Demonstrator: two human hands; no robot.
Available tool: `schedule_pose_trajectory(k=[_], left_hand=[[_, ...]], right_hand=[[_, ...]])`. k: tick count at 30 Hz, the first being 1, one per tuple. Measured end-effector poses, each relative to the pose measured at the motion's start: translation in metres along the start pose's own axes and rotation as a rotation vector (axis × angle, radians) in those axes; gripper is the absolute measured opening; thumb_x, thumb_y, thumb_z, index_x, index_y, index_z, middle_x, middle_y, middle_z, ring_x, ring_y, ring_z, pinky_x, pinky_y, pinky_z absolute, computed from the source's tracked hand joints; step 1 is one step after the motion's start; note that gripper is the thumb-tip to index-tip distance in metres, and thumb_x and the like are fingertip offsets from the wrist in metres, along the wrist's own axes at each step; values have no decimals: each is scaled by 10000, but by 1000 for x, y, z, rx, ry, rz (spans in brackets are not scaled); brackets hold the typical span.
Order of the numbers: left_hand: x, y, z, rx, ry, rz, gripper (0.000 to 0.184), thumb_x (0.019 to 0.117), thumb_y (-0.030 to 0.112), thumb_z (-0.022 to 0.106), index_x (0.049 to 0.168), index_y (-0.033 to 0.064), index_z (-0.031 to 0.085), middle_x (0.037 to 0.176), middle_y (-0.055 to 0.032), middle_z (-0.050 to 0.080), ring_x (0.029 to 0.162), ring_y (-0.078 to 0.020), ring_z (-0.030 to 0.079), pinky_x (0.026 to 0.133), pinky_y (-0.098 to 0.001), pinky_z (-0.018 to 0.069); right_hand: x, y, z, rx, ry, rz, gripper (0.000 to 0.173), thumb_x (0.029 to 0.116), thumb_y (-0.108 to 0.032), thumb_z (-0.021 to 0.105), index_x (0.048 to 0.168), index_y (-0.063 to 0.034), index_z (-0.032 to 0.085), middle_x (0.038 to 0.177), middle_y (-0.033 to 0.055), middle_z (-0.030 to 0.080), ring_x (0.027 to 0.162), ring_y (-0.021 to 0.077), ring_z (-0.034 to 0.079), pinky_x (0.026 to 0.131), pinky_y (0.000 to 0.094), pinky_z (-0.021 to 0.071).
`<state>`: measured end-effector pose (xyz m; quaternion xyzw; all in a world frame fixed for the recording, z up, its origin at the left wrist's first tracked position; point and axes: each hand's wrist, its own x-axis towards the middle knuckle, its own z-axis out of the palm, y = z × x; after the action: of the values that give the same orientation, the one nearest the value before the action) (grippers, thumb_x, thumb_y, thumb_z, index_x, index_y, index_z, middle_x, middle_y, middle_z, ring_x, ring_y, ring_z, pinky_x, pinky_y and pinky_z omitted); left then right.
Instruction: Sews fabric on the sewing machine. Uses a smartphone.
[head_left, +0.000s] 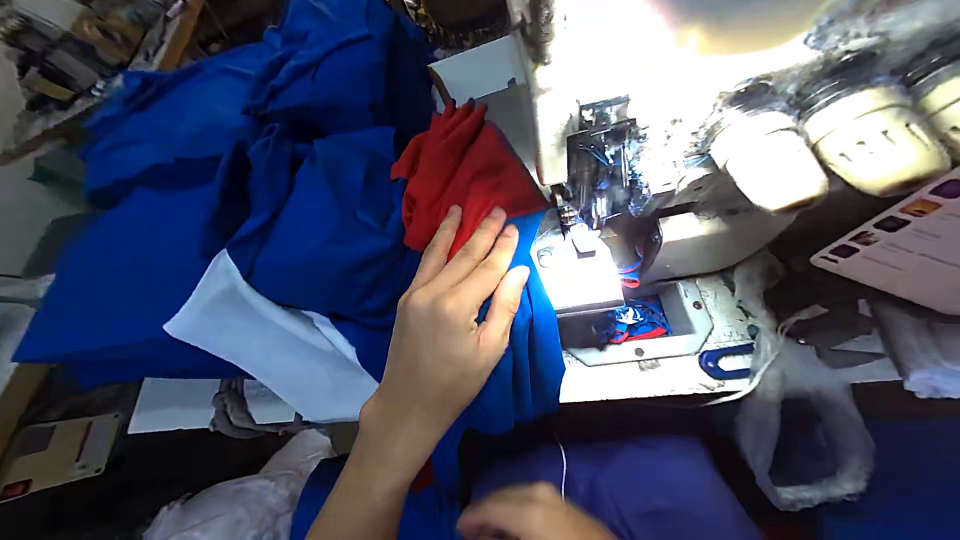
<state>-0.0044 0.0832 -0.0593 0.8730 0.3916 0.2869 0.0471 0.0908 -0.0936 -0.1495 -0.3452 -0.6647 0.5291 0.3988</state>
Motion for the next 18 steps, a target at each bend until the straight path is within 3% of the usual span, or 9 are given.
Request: schedule_pose_trajectory(k=[4,7,9,10,11,13,14,16,18], left_hand=[[-28,3,-3,-67,49,-85,371,1028,283,596,1295,51,711,1443,-86,617,1426,-244,499,1193,-395,400],[-48,7,-8,-102,58,-92,316,1014,197,602,1254,36,730,1421,-99,633,1367,-190,562,1153,-342,451],[-64,12,-15,-107,55,-89,284,1003,117,578,1213,35,751,1368,-108,668,1308,-192,614,1099,-308,496],[-73,16,-18,-107,55,-80,286,992,89,569,1199,28,756,1341,-120,683,1288,-208,630,1090,-309,504],[-85,20,-20,-118,53,-69,289,983,75,562,1189,20,756,1321,-132,692,1277,-221,639,1091,-316,504],[-109,26,-19,-210,32,-57,273,1003,103,583,1205,9,740,1318,-146,692,1282,-199,633,1097,-302,501],[-120,27,-17,-284,1,-69,277,1017,150,605,1228,19,725,1345,-146,676,1295,-168,620,1086,-281,509],[-137,22,-12,-440,-50,-131,320,1011,197,651,1291,48,693,1435,-154,606,1286,-130,616,1002,-254,564],[-144,19,-2,-578,-6,-238,397,984,178,685,1350,31,648,1501,-151,540,1262,-124,628,928,-255,598]], right_hand=[[29,-9,-67,-167,391,-186,230,1050,-132,526,1092,-7,715,952,44,753,844,49,718,745,212,611],[64,-36,-97,-187,482,-131,384,1056,-180,533,1345,74,533,898,5,752,707,9,694,607,186,595],[80,-44,-103,-138,398,27,579,1064,-250,522,1525,50,345,941,-6,757,716,18,706,653,208,611],[83,-45,-101,-108,365,51,563,1062,-258,520,1522,33,374,964,6,753,749,34,711,677,225,612],[81,-44,-95,-98,365,27,484,1057,-250,530,1446,35,485,978,26,755,786,45,715,694,230,605],[66,-38,-89,-154,434,-59,342,1051,-230,555,1208,49,677,969,57,763,819,24,708,724,196,587],[53,-32,-93,-242,496,-53,311,1047,-243,563,1129,7,729,949,37,767,809,0,699,720,177,578],[28,-18,-112,-469,680,3,262,1022,-255,585,1024,-90,788,913,-12,772,804,-21,696,726,180,574],[9,-18,-131,-610,800,29,253,1014,-236,589,1025,-105,805,924,-9,783,818,-19,705,745,178,570]])
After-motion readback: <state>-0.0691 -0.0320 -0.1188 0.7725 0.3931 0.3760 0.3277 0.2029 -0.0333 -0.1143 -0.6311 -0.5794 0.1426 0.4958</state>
